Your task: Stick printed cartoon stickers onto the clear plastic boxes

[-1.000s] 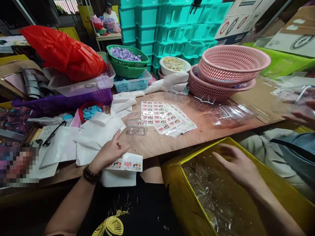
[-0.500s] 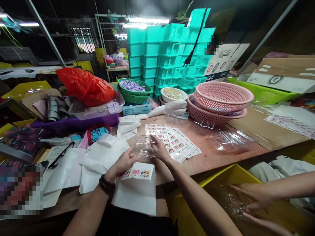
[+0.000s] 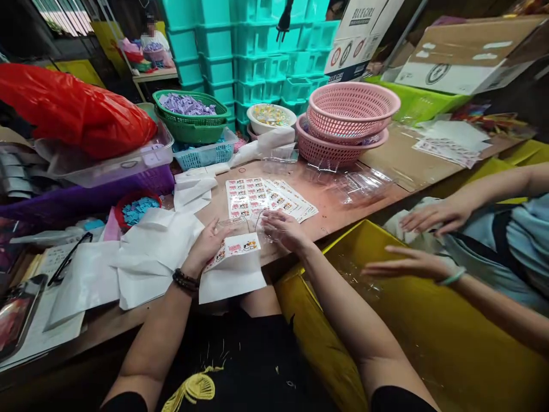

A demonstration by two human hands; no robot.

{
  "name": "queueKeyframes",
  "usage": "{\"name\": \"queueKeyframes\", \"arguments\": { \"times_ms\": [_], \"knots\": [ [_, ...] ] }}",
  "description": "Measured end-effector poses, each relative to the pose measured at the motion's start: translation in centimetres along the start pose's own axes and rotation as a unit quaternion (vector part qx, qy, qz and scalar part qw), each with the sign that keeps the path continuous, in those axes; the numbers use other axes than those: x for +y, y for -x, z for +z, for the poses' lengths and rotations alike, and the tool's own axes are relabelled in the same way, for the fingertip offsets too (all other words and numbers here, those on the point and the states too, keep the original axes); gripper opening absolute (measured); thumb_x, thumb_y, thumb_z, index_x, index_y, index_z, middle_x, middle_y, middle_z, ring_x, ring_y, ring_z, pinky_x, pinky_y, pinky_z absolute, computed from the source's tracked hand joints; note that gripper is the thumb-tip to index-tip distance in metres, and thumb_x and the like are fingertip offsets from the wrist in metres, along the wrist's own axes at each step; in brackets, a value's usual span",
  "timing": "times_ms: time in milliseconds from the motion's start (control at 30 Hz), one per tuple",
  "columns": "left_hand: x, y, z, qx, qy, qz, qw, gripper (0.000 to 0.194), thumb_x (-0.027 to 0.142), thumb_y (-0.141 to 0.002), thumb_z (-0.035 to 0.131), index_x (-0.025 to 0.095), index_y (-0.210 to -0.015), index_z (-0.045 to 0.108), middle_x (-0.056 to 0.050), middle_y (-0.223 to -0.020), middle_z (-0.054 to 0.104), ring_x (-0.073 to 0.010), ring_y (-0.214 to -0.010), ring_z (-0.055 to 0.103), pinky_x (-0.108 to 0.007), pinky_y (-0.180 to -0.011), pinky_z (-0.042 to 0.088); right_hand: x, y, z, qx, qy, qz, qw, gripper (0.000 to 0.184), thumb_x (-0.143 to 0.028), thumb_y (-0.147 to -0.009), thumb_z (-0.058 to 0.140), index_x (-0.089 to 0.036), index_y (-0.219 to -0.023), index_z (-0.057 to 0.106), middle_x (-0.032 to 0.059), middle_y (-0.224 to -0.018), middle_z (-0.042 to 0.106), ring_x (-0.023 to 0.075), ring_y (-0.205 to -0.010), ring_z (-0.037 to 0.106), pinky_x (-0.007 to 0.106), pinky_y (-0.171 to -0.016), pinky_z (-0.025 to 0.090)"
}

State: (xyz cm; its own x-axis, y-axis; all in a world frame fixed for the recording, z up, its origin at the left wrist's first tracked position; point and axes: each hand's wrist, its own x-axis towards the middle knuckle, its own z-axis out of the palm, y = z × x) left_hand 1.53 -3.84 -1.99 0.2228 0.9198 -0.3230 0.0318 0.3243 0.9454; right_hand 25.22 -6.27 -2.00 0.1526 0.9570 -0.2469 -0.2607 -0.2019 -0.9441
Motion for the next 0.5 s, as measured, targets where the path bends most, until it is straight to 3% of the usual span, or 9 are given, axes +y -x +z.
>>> {"name": "queueKeyframes", "arguments": {
  "times_ms": [233,300,400,500],
  "knots": [
    [0.5,0.8,0.3,-0.008,0.084,-0.006,0.996,0.081,0.02,-0.085,0.069,0.014,-0.155,0.029,0.001,-0.07,0.07,-0.0126,-0.057,0.065,-0.023,-0.061,0.052,-3.1,-0.8,2.8,-0.094,0.081,0.011,0.992,0.026,-0.033,-0.068,0.079,-0.022,-0.091,0.076,0.0044,-0.112,0.075,0.0149,-0.091,0.065,0.025,-0.071,0.049],
    [0.9,1.4,0.1,0.01,0.082,-0.004,0.997,0.08,0.02,-0.083,0.067,0.015,-0.154,0.032,0.001,-0.072,0.07,-0.013,-0.057,0.065,-0.024,-0.061,0.053,-3.6,-1.3,3.4,-0.11,0.134,0.028,0.984,0.023,-0.034,-0.065,0.081,-0.02,-0.084,0.077,0.0042,-0.097,0.077,0.0142,-0.079,0.064,0.024,-0.065,0.048],
    [1.6,3.3,-1.4,0.093,0.022,0.017,0.995,0.071,0.028,-0.081,0.067,0.015,-0.147,0.043,0.0,-0.075,0.07,-0.0147,-0.062,0.067,-0.024,-0.061,0.053,-3.7,-2.0,4.2,-0.104,0.196,0.054,0.974,0.017,-0.032,-0.064,0.083,-0.019,-0.074,0.076,0.0009,-0.071,0.071,0.0122,-0.061,0.057,0.025,-0.056,0.045],
    [1.9,5.9,-3.8,0.138,-0.073,0.015,0.988,0.06,0.049,-0.084,0.062,0.017,-0.134,0.058,0.002,-0.068,0.063,-0.0158,-0.057,0.064,-0.024,-0.055,0.053,-3.6,-2.2,5.0,-0.1,0.244,0.063,0.963,0.01,-0.023,-0.067,0.08,-0.019,-0.062,0.072,-0.0041,-0.05,0.057,0.0093,-0.048,0.047,0.023,-0.049,0.041]
  ]
}}
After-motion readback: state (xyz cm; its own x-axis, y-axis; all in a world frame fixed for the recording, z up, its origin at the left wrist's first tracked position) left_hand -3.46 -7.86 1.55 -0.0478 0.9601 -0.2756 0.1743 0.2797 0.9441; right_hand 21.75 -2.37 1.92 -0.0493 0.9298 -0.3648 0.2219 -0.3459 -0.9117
